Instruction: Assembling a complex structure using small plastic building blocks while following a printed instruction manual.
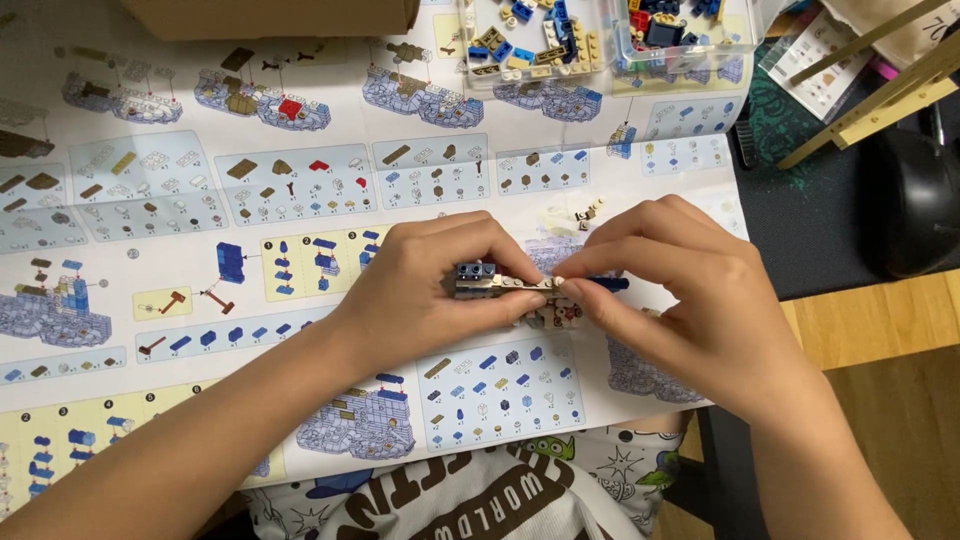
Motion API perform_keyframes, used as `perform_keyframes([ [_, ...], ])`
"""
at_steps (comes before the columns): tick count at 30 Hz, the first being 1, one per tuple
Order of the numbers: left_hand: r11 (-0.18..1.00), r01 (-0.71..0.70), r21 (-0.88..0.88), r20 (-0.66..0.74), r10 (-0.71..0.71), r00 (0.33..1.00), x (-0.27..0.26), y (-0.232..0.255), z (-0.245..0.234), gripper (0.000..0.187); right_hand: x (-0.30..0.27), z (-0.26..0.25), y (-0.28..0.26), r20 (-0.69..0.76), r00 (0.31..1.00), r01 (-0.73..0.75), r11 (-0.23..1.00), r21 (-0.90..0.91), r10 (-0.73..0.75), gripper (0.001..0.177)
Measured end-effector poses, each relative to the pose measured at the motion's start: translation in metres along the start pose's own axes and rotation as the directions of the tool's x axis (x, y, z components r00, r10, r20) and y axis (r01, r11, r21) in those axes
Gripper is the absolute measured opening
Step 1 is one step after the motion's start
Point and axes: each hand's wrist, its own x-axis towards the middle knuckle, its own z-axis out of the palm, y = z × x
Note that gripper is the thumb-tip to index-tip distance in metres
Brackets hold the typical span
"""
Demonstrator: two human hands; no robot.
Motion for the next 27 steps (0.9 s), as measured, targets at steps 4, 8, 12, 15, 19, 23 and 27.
perform_keyframes([
  [4, 1.000, -0.013, 0.005, -0.005, 0.013, 1.000, 0.000, -0.001, 0.000, 0.012, -0.005, 0.000, 0.002, -0.006, 0.997, 0.075, 0.991, -0.109, -0.076, 0.014],
  [8, 1.000, 0.011, 0.004, 0.007, -0.011, 1.000, -0.001, 0.000, 0.000, 0.011, -0.006, 0.000, -0.001, 0.003, 0.988, 0.151, 0.963, -0.222, -0.155, 0.014],
  [12, 1.000, -0.016, 0.008, 0.015, 0.015, 1.000, -0.002, -0.001, 0.000, 0.010, -0.008, 0.001, -0.002, -0.003, 0.974, 0.216, 0.929, -0.302, -0.227, 0.010],
  [15, 1.000, 0.004, 0.006, 0.025, -0.004, 1.000, -0.004, -0.004, 0.002, 0.011, -0.008, -0.001, -0.004, 0.033, 0.972, 0.233, 0.921, -0.313, -0.234, 0.010],
  [19, 1.000, 0.015, 0.006, 0.018, -0.015, 1.000, -0.004, -0.005, 0.003, 0.011, -0.004, 0.000, -0.003, 0.031, 0.965, 0.254, 0.908, -0.334, -0.259, 0.007],
  [23, 0.986, 0.168, -0.007, -0.026, -0.168, 0.985, 0.000, -0.002, 0.000, 0.017, 0.001, 0.003, 0.011, 0.003, 0.972, 0.228, 0.943, -0.241, -0.234, 0.014],
  [27, 0.988, 0.152, -0.006, -0.017, -0.152, 0.988, -0.002, -0.002, -0.001, 0.019, -0.009, 0.015, 0.015, -0.090, 0.986, 0.133, 0.985, -0.107, -0.142, 0.011],
])
